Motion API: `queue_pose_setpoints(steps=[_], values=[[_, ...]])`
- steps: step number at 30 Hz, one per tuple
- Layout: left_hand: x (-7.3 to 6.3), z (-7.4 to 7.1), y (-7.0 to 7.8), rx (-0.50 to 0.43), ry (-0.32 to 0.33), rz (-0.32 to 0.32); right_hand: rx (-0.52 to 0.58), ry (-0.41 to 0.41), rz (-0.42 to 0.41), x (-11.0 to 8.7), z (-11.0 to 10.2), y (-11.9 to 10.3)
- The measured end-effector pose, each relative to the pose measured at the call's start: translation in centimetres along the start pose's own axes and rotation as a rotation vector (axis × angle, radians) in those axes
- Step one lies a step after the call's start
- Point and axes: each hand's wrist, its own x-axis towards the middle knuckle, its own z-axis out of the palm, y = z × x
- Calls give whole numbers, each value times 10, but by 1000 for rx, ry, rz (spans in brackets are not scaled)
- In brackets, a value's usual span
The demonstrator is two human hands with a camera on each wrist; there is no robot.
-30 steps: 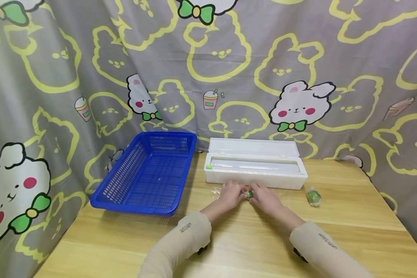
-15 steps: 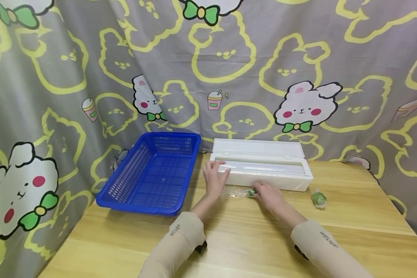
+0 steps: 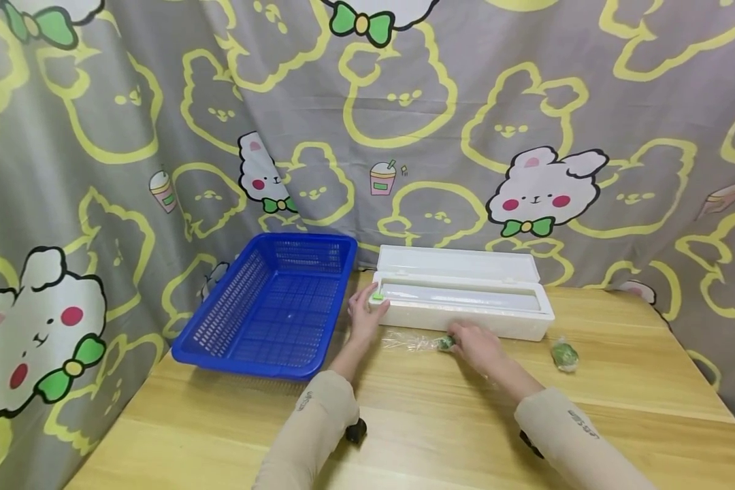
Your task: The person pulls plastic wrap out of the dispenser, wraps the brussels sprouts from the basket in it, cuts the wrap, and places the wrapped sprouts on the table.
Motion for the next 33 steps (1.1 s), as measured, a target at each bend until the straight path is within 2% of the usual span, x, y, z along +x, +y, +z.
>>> queue_pose_setpoints(steps=[4, 7, 13, 18, 22, 25, 30, 33], values=[[2, -4, -3, -3, -88, -3, 21, -31, 13, 0, -3, 2], [4, -7, -5, 20, -132, 22, 68, -78, 22, -2, -7, 5], [6, -11, -11, 74, -192, 69, 75, -121, -82, -1, -20, 6], [10, -11, -15, 83, -189, 121, 110, -90, -151, 8, -33, -14], [14, -11, -14, 91, -188, 138, 41, -8, -198, 21, -36, -38], [15, -11, -14, 94, -176, 138, -21, 19, -221, 34, -28, -57], [13, -11, -16, 133, -137, 126, -108, 15, -241, 53, -8, -86], [12, -10, -16, 157, -118, 147, -191, 65, -265, 62, 1, -99]])
